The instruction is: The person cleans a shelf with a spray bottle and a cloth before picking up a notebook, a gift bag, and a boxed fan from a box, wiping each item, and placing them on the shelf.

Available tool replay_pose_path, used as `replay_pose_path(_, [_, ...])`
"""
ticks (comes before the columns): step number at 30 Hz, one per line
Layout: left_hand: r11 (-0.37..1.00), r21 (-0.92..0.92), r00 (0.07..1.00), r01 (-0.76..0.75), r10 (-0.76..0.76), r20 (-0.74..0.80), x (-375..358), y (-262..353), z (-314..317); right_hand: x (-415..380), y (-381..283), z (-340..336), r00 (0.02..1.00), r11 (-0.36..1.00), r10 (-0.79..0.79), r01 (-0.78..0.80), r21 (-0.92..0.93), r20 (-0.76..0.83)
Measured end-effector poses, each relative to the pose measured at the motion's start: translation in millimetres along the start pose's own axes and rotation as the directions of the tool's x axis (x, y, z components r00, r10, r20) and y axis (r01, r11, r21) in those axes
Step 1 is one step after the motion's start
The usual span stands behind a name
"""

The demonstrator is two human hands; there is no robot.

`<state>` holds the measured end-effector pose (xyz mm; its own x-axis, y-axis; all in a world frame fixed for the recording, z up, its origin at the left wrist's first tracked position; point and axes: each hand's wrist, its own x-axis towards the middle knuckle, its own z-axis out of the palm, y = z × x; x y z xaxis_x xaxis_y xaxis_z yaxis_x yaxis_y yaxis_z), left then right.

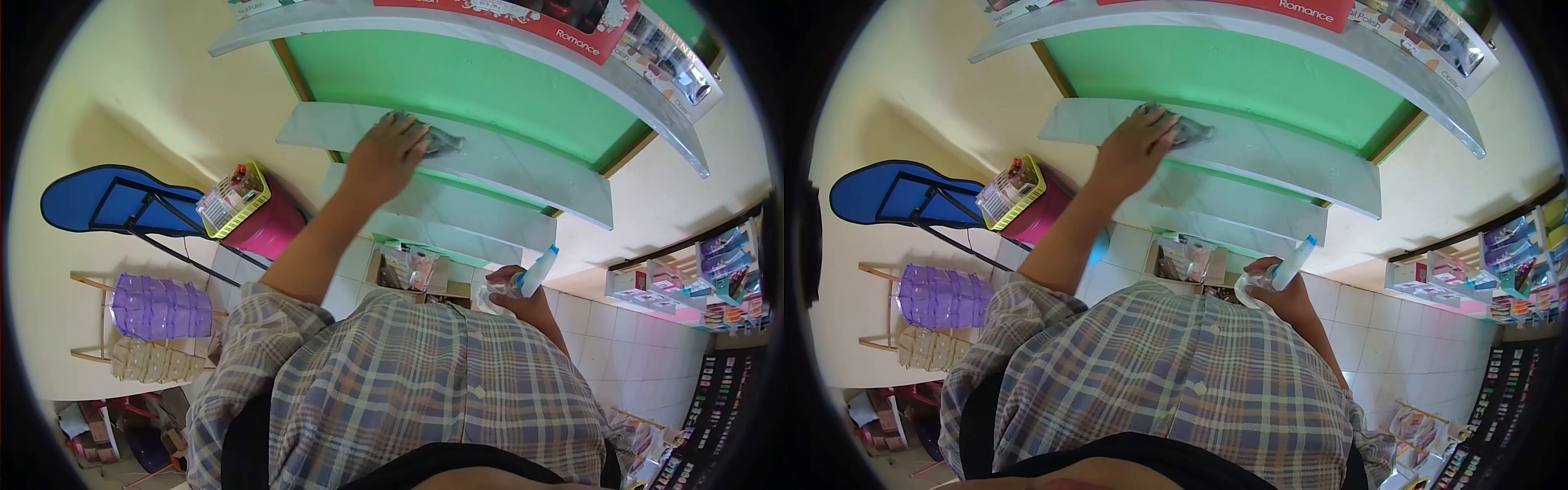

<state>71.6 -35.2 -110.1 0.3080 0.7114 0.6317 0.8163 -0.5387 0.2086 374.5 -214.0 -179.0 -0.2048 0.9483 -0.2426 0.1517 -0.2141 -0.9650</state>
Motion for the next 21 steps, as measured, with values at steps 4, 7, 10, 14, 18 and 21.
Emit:
replay_pose_path(4, [0.995,0.100,0.999,0.016,-0.012,-0.040,-22,-100,-31,-16,8,-24,0.996,0.997,-0.004,0.011,0.080,-0.085])
replay_pose_path(7, [0.911,0.167,0.926,0.376,-0.377,-0.029,-13,-124,-77,-30,12,-38,0.996,0.996,0.036,-0.028,0.090,-0.086])
replay_pose_path(10, [0.885,0.213,0.910,0.413,-0.398,-0.114,-21,-171,-75,-29,2,2,0.993,0.993,0.113,-0.114,-0.012,-0.034])
replay_pose_path(14, [0.963,0.123,0.969,0.240,-0.231,-0.089,-6,-112,-41,-24,-8,23,0.984,0.983,0.176,-0.173,-0.065,0.033])
replay_pose_path(18, [0.997,-0.080,0.999,0.022,-0.019,0.032,-17,-63,-47,-22,-13,22,0.977,0.976,0.214,-0.212,-0.057,0.022])
replay_pose_path(21, [0.997,-0.057,0.998,0.050,-0.052,-0.035,-46,-134,-65,-21,-12,16,0.991,0.988,0.131,-0.130,-0.080,0.013])
